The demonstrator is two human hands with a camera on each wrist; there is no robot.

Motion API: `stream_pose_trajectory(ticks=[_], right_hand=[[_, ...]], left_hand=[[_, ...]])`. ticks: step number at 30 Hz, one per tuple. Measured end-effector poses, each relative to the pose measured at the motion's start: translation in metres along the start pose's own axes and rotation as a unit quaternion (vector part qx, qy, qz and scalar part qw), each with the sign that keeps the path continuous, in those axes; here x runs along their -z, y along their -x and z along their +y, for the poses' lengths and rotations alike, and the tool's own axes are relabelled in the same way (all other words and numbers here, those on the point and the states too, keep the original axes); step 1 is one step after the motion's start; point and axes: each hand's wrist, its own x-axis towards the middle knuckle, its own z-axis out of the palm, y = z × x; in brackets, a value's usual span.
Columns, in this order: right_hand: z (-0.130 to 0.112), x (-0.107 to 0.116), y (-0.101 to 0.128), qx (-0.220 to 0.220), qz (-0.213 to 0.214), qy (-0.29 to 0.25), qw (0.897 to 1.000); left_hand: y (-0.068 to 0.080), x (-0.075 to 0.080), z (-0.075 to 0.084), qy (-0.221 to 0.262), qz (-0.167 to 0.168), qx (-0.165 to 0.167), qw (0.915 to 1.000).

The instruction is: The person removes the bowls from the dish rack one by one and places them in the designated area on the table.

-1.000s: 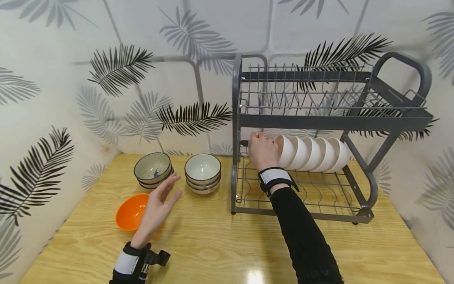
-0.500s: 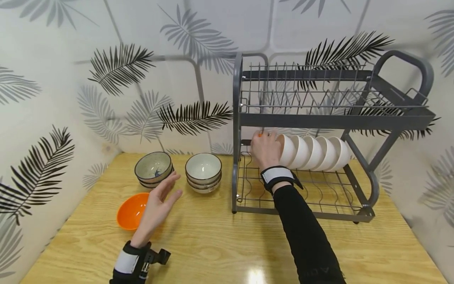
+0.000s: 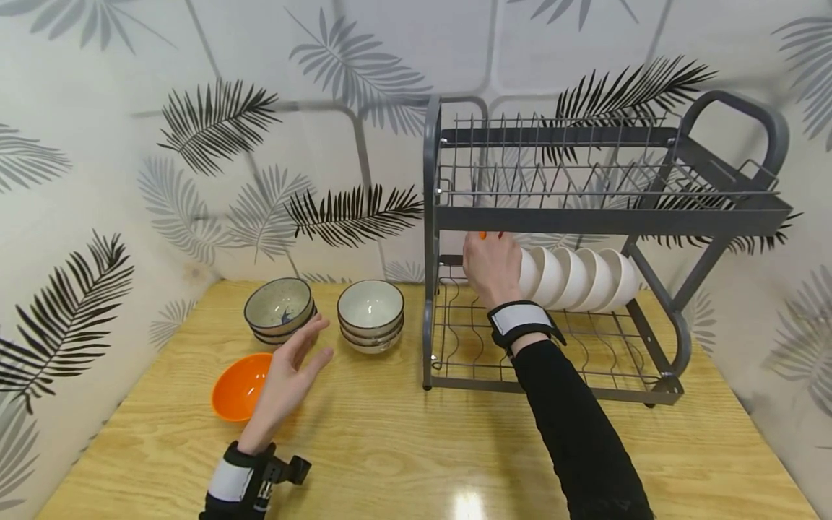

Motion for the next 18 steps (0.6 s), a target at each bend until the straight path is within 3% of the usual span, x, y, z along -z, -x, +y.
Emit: stream_pose_trajectory(ticks=[5, 10, 13, 18], right_hand=[[-0.001, 0.013, 0.0, -0.023, -0.001, -0.058, 0.998], [-0.001, 0.029, 0.006, -0.065, 0.016, -0.147, 0.987], [-0.002, 0.04, 0.014, -0.109, 0.018, -0.215, 0.97], [-0.003, 0.055, 0.033, -0.184, 0.009, -0.318, 0.93]], left_hand=[[0.0, 0.0, 0.0, 0.0, 0.002, -0.006, 1.0], [0.0, -0.001, 0.001, -0.007, 0.008, -0.015, 0.9998], [0.001, -0.002, 0.002, -0.011, 0.007, -0.023, 0.9996], [0.003, -0.004, 0.004, -0.02, 0.008, -0.038, 0.9991]])
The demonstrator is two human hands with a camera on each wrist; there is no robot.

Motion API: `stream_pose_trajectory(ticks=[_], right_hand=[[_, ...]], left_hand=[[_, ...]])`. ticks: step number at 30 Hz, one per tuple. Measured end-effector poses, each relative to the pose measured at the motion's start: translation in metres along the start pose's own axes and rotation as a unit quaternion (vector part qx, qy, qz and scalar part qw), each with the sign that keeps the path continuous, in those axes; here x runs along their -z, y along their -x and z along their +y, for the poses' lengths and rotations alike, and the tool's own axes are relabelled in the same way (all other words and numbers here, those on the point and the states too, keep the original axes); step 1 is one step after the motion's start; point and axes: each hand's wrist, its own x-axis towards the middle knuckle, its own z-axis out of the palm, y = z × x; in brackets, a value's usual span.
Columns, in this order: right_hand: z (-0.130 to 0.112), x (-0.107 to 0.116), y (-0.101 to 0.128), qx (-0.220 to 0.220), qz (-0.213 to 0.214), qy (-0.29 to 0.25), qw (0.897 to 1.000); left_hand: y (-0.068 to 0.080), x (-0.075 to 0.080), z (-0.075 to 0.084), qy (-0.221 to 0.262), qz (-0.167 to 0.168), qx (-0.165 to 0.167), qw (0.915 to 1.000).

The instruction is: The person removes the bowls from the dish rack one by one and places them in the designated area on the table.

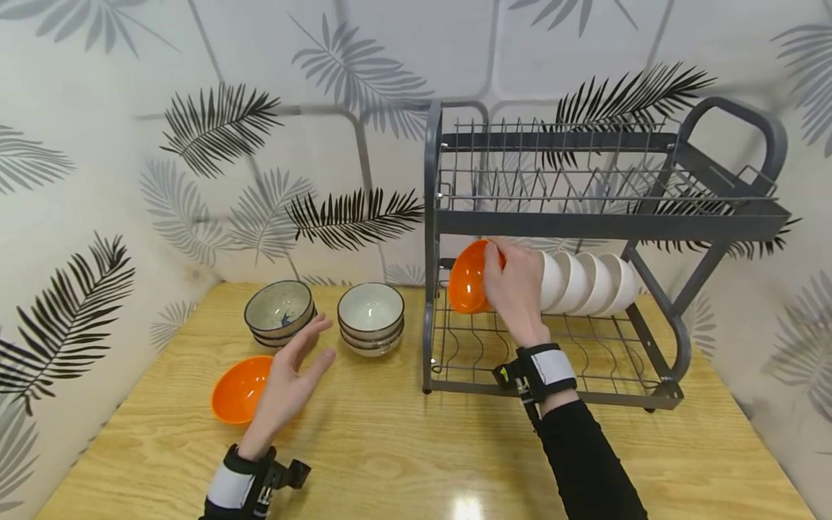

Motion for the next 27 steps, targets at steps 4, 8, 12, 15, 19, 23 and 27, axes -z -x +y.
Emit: stream_pose_trajectory(ticks=[4, 8, 12, 15, 19, 23, 27], right_hand=[[-0.001, 0.008, 0.015, -0.038, 0.008, -0.036, 0.999], [-0.004, 0.015, 0.029, -0.067, 0.002, -0.076, 0.995], [-0.007, 0.021, 0.046, -0.097, -0.017, -0.114, 0.989], [-0.009, 0.023, 0.061, -0.12, -0.042, -0.146, 0.981], [-0.01, 0.022, 0.077, -0.144, -0.081, -0.211, 0.963], [-0.012, 0.017, 0.09, -0.152, -0.133, -0.277, 0.94], [-0.013, 0.011, 0.1, -0.162, -0.183, -0.315, 0.917]], left_hand=[[0.001, -0.001, 0.003, -0.006, 0.0, -0.02, 0.9998], [0.001, -0.001, 0.006, -0.009, -0.001, -0.037, 0.9993], [0.002, -0.002, 0.01, -0.006, -0.007, -0.056, 0.9984], [0.004, -0.002, 0.016, -0.004, -0.016, -0.074, 0.9971], [0.008, -0.005, 0.026, -0.018, -0.03, -0.108, 0.9935], [0.012, -0.009, 0.036, -0.035, -0.046, -0.166, 0.9844], [0.016, -0.014, 0.046, -0.06, -0.069, -0.239, 0.9668]])
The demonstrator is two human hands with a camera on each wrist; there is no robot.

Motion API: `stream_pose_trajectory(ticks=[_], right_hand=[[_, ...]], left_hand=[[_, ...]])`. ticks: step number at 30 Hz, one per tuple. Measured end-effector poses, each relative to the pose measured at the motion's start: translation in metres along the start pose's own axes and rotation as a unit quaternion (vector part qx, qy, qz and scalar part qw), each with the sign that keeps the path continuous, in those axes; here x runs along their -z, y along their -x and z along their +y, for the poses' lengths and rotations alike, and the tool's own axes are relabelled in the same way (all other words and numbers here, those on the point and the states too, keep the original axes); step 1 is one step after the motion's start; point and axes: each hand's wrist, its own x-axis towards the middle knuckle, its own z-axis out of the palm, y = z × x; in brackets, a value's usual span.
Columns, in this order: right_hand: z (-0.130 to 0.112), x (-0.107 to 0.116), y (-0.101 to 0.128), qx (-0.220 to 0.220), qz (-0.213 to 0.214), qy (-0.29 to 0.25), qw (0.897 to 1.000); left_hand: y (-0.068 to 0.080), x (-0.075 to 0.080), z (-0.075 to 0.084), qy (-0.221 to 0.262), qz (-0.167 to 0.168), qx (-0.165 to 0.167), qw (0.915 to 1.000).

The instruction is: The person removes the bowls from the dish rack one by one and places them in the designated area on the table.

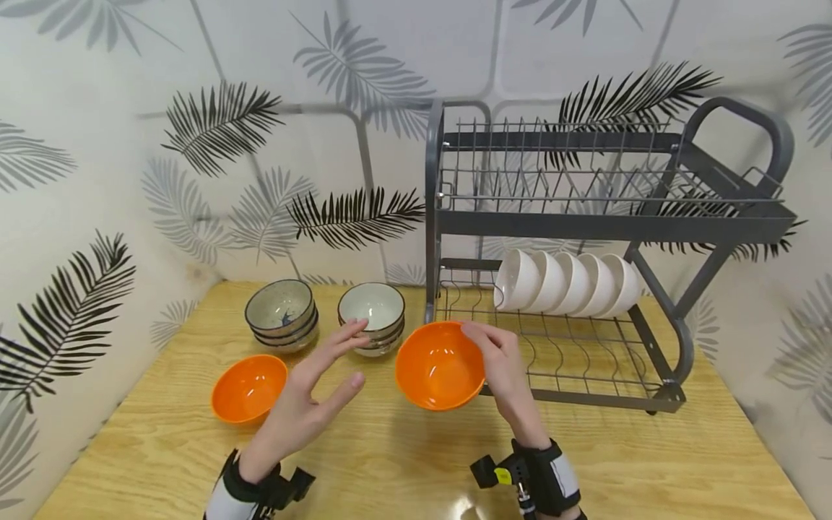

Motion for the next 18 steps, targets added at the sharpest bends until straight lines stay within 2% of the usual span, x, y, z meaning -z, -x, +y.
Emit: stream_pose_trajectory(ticks=[5, 8, 14, 18], right_hand=[[0.005, -0.007, 0.007, -0.015, -0.028, -0.026, 0.999], [0.007, -0.011, 0.008, -0.013, -0.039, -0.026, 0.999], [0.01, -0.017, 0.01, -0.015, -0.098, -0.026, 0.995], [0.011, -0.019, 0.011, -0.012, -0.133, -0.027, 0.991]], left_hand=[[-0.001, -0.008, 0.012, -0.051, -0.035, -0.091, 0.9939], [-0.002, -0.012, 0.019, -0.086, -0.057, -0.127, 0.9866], [-0.001, -0.017, 0.029, -0.137, -0.104, -0.165, 0.9713], [0.0, -0.02, 0.033, -0.158, -0.116, -0.186, 0.9627]])
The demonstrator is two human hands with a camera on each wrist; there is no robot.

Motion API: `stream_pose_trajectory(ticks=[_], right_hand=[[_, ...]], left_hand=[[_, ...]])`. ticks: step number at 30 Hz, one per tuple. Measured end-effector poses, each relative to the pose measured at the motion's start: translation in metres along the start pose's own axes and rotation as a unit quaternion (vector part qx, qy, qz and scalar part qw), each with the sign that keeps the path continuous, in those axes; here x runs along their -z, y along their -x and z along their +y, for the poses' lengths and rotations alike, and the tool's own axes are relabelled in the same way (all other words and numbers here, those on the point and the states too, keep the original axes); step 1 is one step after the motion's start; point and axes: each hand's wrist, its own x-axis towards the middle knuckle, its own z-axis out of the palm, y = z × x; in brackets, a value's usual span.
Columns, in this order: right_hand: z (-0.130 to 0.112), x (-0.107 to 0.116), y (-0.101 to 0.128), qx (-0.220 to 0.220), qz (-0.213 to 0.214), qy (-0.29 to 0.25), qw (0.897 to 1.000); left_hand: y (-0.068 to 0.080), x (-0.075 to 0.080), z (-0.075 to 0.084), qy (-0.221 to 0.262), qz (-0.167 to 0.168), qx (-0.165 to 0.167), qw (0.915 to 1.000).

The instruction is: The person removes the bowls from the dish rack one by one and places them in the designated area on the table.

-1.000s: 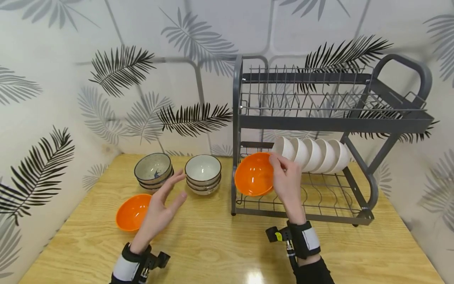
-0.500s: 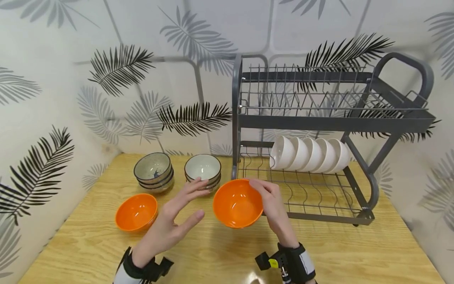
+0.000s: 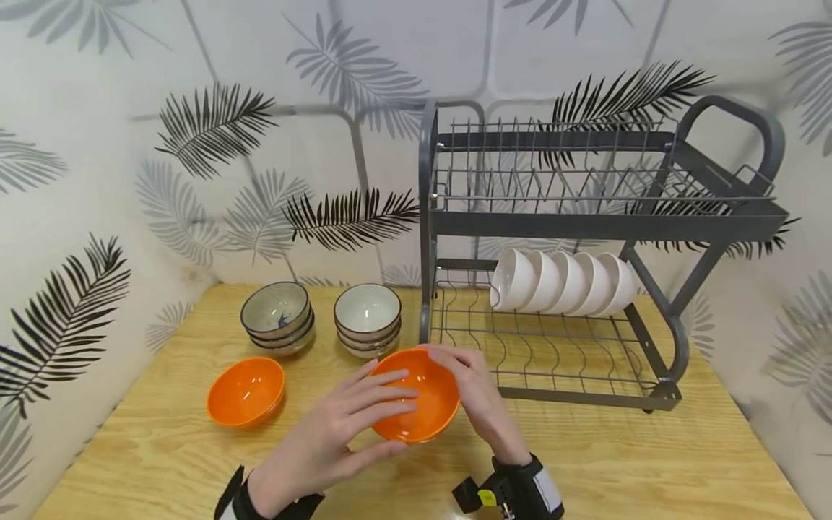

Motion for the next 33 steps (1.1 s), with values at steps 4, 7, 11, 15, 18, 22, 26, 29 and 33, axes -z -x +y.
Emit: stream_pose_trajectory(ticks=[4, 7, 11, 15, 18, 22, 26, 29, 33], right_hand=[[0.0, -0.003, 0.0, -0.001, -0.029, -0.005, 1.0], [0.0, -0.005, 0.0, -0.006, -0.042, -0.015, 0.999], [0.001, -0.009, -0.001, -0.009, -0.044, -0.016, 0.999], [0.002, -0.012, 0.0, -0.013, -0.038, -0.006, 0.999], [0.002, -0.012, 0.001, -0.015, -0.039, -0.004, 0.999], [0.002, -0.012, 0.0, -0.016, -0.046, -0.005, 0.999], [0.003, -0.012, 0.001, -0.015, -0.053, -0.003, 0.998], [0.003, -0.012, 0.001, -0.013, -0.056, 0.006, 0.998], [0.002, -0.013, 0.002, -0.017, -0.056, 0.014, 0.998]], left_hand=[[-0.001, -0.001, 0.002, -0.019, -0.005, -0.028, 0.9994], [-0.001, -0.002, 0.004, -0.023, -0.017, -0.037, 0.9989], [-0.001, -0.003, 0.006, -0.029, -0.03, -0.032, 0.9986], [-0.001, -0.002, 0.008, -0.027, -0.039, -0.025, 0.9986], [-0.001, -0.001, 0.009, -0.013, -0.048, -0.023, 0.9985], [-0.001, -0.001, 0.01, -0.001, -0.053, -0.026, 0.9983], [0.0, 0.001, 0.011, -0.017, -0.061, -0.023, 0.9977], [0.001, 0.003, 0.013, -0.037, -0.07, -0.019, 0.9967], [0.001, 0.005, 0.013, -0.054, -0.07, -0.021, 0.9959]])
